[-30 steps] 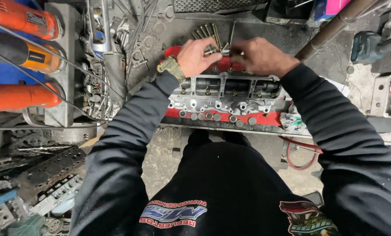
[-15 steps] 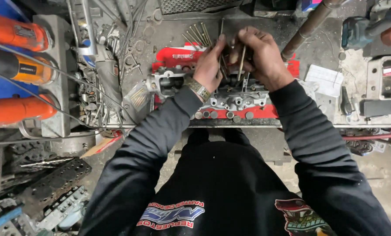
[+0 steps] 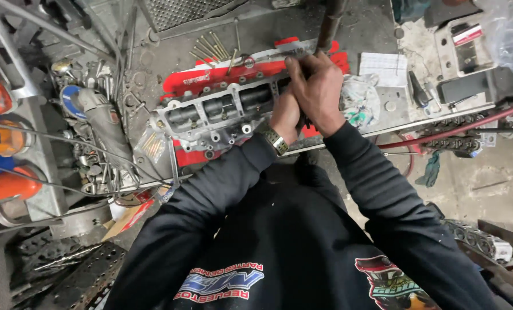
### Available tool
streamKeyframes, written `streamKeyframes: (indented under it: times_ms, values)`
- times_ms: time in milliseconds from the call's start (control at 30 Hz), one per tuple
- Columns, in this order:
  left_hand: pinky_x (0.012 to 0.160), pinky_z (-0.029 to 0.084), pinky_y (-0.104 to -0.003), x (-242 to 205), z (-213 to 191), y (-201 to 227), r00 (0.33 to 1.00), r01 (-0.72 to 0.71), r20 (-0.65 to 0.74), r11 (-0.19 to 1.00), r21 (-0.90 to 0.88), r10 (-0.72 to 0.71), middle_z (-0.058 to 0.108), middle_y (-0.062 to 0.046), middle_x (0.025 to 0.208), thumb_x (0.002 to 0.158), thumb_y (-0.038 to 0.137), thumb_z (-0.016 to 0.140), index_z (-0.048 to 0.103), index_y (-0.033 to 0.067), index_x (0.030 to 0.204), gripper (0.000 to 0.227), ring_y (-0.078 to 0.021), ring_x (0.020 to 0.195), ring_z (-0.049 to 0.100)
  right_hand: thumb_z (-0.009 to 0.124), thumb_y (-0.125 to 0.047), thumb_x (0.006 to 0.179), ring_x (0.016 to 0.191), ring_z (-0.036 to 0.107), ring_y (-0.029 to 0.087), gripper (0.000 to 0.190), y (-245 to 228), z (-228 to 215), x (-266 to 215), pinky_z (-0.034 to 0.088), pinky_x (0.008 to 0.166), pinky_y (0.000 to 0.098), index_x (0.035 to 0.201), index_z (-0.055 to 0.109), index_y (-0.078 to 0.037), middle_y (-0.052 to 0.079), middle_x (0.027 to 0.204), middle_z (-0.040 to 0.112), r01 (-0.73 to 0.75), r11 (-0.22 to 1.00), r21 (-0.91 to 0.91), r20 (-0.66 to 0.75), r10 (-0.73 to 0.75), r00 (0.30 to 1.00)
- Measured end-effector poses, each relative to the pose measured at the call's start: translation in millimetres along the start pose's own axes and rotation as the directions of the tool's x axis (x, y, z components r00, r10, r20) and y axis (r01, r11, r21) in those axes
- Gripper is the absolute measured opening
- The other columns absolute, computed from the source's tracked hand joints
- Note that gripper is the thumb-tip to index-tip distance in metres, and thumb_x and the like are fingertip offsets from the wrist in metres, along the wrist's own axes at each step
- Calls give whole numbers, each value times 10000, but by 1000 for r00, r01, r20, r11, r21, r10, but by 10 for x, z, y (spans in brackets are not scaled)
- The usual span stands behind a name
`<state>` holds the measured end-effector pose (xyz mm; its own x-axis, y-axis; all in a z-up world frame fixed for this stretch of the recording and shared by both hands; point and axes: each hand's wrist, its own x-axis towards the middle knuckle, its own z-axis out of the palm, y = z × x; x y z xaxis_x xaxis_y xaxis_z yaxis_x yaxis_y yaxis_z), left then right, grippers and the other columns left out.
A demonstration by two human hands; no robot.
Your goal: The person uses a power drill to tighten bolts on a red and silver engine cylinder head. They then place a camshaft into the head and secure it with bolts, followed by positioning a valve cover over the assembly.
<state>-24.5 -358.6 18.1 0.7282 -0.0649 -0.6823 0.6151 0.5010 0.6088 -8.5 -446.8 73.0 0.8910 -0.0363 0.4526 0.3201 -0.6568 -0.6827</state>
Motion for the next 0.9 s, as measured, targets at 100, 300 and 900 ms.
streamKeyframes:
  times_ms: [100,300,900]
  values:
    - [983,512,-322,-54,195,-202,999,-48,-3,992,114,49,667,-131,1431,997,504,508,651,-14,1399,671,-214,1209,620,756,-128,1024,543,462,228,273,139,-255,-94,399,523,377,811,685,27,101,747,579,21,1000,-14,10,-21,1000]
    - [419,355,-270,-217,696,-300,996,-12,87,1000,22,10,589,-23,664,930,665,569,689,95,992,585,-103,478,448,665,73,1033,749,530,194,99,720,-957,-158,454,663,313,1118,716,75,134,1007,664,47,964,261,-20,-43,999]
    - [460,476,-294,929,637,-1935,941,-269,-78,867,420,330,625,-43,704,853,268,847,660,2,1098,408,-139,471,542,511,129,875,987,527,312,376,2718,-2425,-479,489,889,429,1241,454,63,218,1133,543,1,979,206,-99,20,995]
